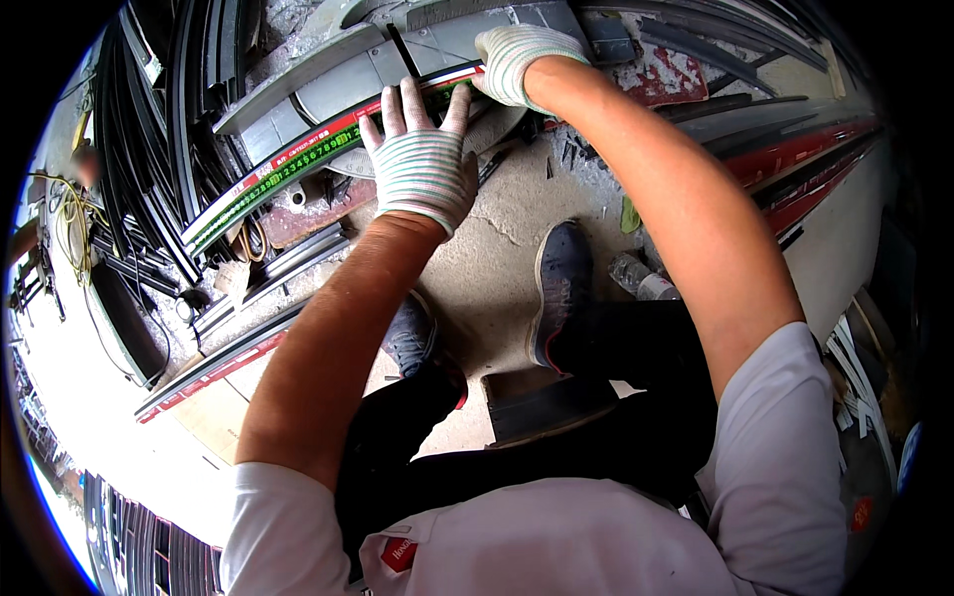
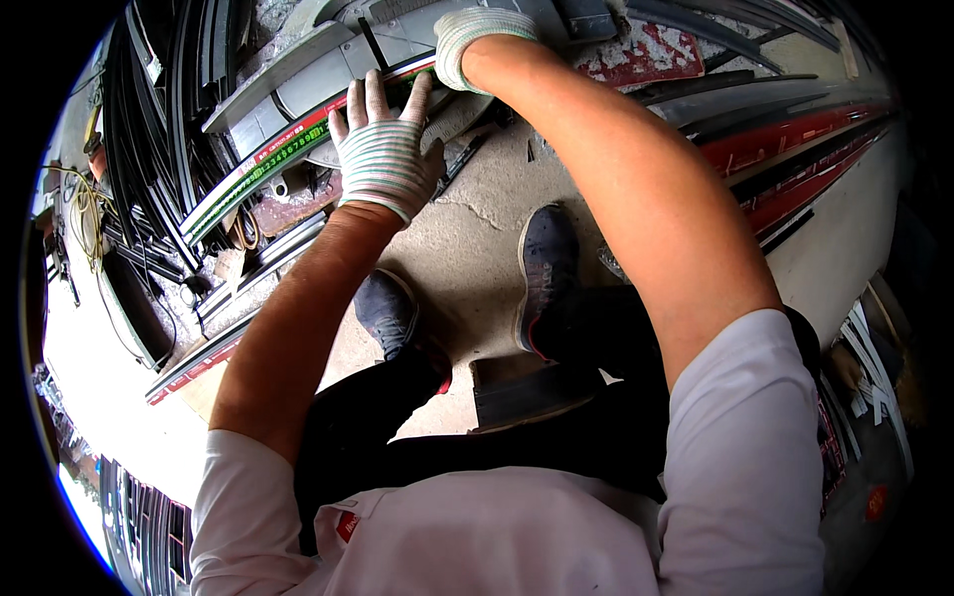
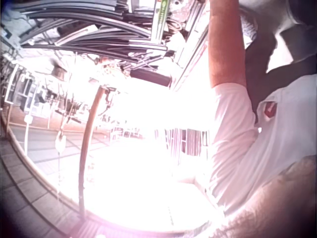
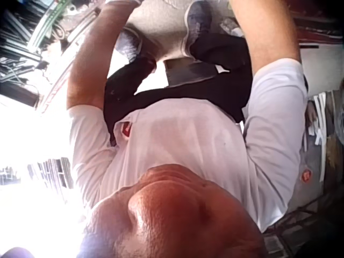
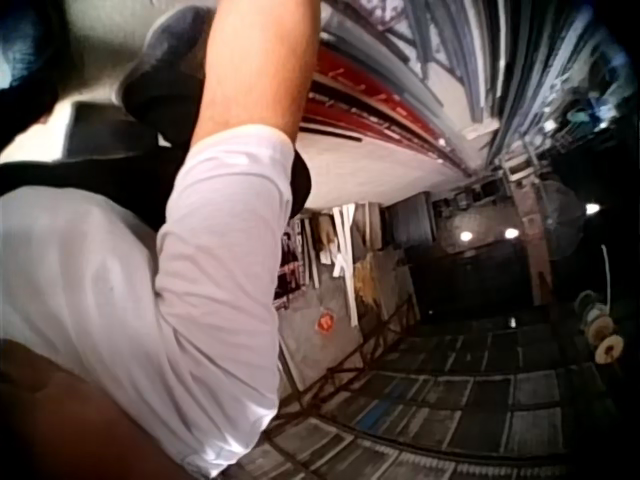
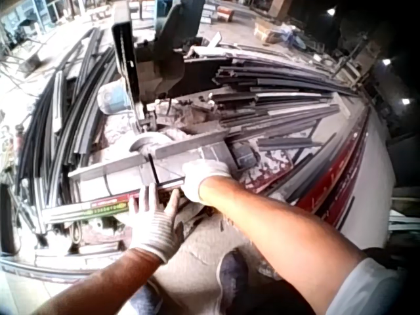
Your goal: The person measures multiple window frames using a tape measure, checking dimensions on several frames and metal profiles in a workshop. The person handles the tape measure and frames directly without additional tools.
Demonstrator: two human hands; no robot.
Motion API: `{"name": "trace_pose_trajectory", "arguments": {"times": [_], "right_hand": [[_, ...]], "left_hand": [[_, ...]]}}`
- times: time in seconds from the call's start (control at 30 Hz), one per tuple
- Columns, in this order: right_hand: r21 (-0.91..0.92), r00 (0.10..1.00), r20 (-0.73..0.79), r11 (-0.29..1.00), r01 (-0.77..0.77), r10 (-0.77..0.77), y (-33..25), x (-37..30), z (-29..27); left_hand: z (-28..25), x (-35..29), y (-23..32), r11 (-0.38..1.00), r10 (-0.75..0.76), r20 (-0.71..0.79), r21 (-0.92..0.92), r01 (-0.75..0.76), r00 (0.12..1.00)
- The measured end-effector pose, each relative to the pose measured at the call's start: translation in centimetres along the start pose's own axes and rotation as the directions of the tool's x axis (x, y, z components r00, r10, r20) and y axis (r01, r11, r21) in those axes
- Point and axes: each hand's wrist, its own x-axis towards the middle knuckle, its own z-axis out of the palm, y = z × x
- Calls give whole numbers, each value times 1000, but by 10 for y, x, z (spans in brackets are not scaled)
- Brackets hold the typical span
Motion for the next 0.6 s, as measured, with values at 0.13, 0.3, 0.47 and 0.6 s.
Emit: {"name": "trace_pose_trajectory", "arguments": {"times": [0.13,0.3,0.47,0.6], "right_hand": [[-14,1000,7,1000,9,-8,5,6,4],[-1,1000,7,1000,-10,10,3,5,2],[-2,1000,-3,1000,-21,21,0,1,-3],[-19,999,25,1000,-22,23,2,6,-2]], "left_hand": [[7,3,13,998,-70,-31,-12,69,997],[12,4,16,995,-97,-67,-37,94,993],[18,5,14,996,-93,-100,-28,90,991],[16,5,16,995,-95,-93,-41,91,991]]}}
